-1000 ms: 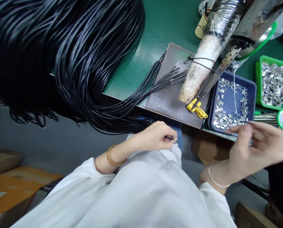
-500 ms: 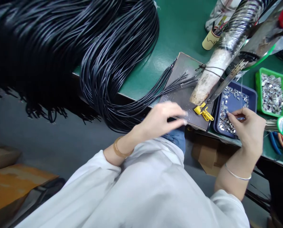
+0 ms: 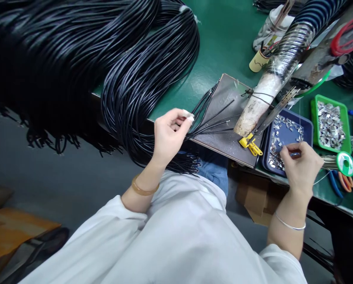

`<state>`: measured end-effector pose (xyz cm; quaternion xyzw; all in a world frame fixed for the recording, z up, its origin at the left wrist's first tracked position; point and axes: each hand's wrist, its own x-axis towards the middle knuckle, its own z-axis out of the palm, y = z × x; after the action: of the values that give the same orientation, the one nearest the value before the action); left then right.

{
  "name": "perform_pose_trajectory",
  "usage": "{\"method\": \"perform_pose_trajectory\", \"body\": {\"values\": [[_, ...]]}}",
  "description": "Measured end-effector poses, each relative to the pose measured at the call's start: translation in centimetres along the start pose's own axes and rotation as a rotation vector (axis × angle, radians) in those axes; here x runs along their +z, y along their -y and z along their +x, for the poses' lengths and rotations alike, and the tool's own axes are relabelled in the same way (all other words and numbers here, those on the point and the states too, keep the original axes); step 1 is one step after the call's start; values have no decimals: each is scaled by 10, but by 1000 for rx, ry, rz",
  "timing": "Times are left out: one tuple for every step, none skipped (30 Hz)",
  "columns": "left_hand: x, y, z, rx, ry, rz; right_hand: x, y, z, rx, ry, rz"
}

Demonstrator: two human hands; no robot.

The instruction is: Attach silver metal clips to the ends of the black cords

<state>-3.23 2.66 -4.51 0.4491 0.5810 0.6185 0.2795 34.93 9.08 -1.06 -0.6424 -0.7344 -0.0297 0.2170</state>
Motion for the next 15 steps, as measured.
{"method": "perform_pose_trajectory", "body": {"values": [[-1, 3, 2, -6, -66, -66, 0, 0, -1, -11, -51, -5], [-3, 6, 6, 4, -141, -131, -1, 1, -2, -22, -115, 3], [-4, 6, 9, 28, -208, -194, -2, 5, -3, -23, -185, 44], [-6, 4, 13, 57, -250, -249, -5, 10, -5, -13, -246, 127], [-8, -2, 15, 96, -269, -287, -7, 18, -8, 0, -290, 245], [-8, -12, 16, 140, -220, -305, -11, 29, -10, 33, -325, 392], [-7, -24, 14, 158, -96, -313, -14, 42, -13, 46, -319, 539], [-4, -38, 11, 157, 91, -313, -18, 56, -16, 57, -329, 654], [0, -53, 6, 172, 302, -326, -20, 71, -19, 67, -373, 731], [7, -66, 0, 122, 562, -312, -23, 85, -22, 66, -420, 757], [15, -77, -8, 49, 820, -288, -24, 98, -26, 54, -473, 728], [25, -84, -16, 3, 1021, -299, -24, 109, -29, 21, -530, 671], [36, -86, -24, -27, 1168, -327, -23, 117, -32, -15, -568, 631], [46, -85, -32, -63, 1214, -343, -22, 123, -36, -50, -576, 617], [56, -80, -39, -115, 1182, -334, -19, 127, -39, -80, -566, 624]]}}
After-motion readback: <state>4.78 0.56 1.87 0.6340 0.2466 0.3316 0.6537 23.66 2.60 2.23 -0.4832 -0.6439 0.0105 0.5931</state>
